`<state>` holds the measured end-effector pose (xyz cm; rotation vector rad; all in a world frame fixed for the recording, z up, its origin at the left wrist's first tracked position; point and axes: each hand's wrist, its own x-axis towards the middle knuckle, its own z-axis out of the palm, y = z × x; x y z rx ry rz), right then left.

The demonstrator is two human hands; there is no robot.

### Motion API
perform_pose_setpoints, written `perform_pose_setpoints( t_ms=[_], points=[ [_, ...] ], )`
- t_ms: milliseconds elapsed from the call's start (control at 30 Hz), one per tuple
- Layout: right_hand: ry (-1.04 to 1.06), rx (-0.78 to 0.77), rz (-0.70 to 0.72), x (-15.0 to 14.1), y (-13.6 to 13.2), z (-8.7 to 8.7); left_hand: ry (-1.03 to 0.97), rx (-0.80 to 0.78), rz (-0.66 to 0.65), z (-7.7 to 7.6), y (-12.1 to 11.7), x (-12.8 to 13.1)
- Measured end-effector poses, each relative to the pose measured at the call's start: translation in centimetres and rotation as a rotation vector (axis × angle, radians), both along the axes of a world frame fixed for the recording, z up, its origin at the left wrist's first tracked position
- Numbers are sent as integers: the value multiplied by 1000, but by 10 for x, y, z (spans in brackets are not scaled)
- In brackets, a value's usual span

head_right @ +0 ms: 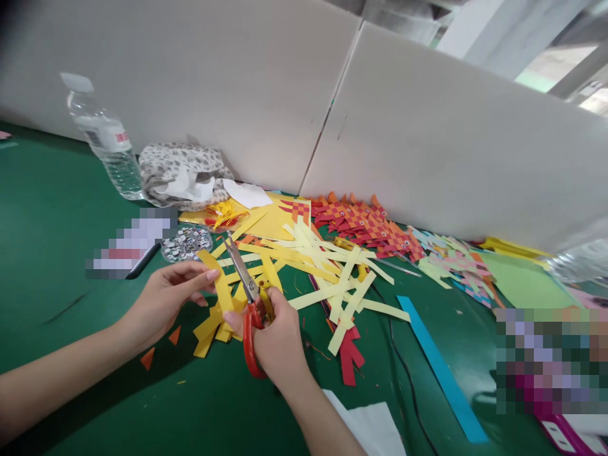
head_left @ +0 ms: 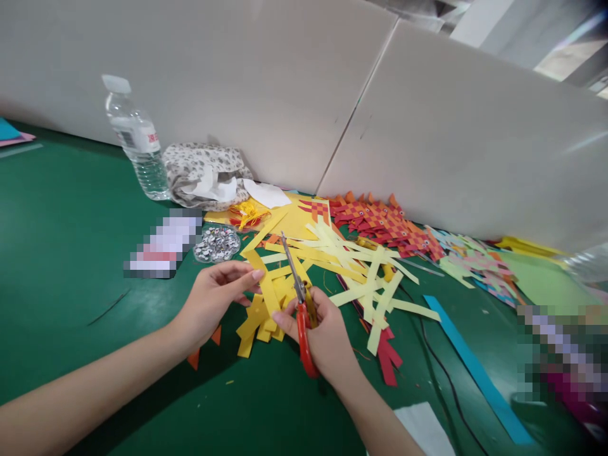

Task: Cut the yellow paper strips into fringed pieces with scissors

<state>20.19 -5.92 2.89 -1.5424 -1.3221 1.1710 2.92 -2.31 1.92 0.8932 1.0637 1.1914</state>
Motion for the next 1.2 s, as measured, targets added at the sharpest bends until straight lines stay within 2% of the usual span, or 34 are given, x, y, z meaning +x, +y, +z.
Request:
perform_pose_setpoints(
  t_ms=[167, 333, 433, 633, 867, 933, 1200],
  points=[
    [186, -69, 9, 0, 2, 1, 7, -35, -68, -2, -3, 3],
    [231, -64, -24, -1, 3, 0, -58, -124, -190, 0, -3, 4],
    [204, -24, -12, 0, 3, -1, -22, -121, -252, 0, -4, 5],
    [16, 52, 11, 4, 2, 0, 19, -50, -191, -1, -3, 4],
    [-512, 169, 75, 13, 2, 2, -19, 27, -61, 0, 3, -3],
    [-604, 198, 117, 13, 3, 2, -15, 37, -34, 1, 4, -3],
    [-613, 198, 196, 12, 2, 3, 18, 89, -22, -2, 6, -5]
  ],
)
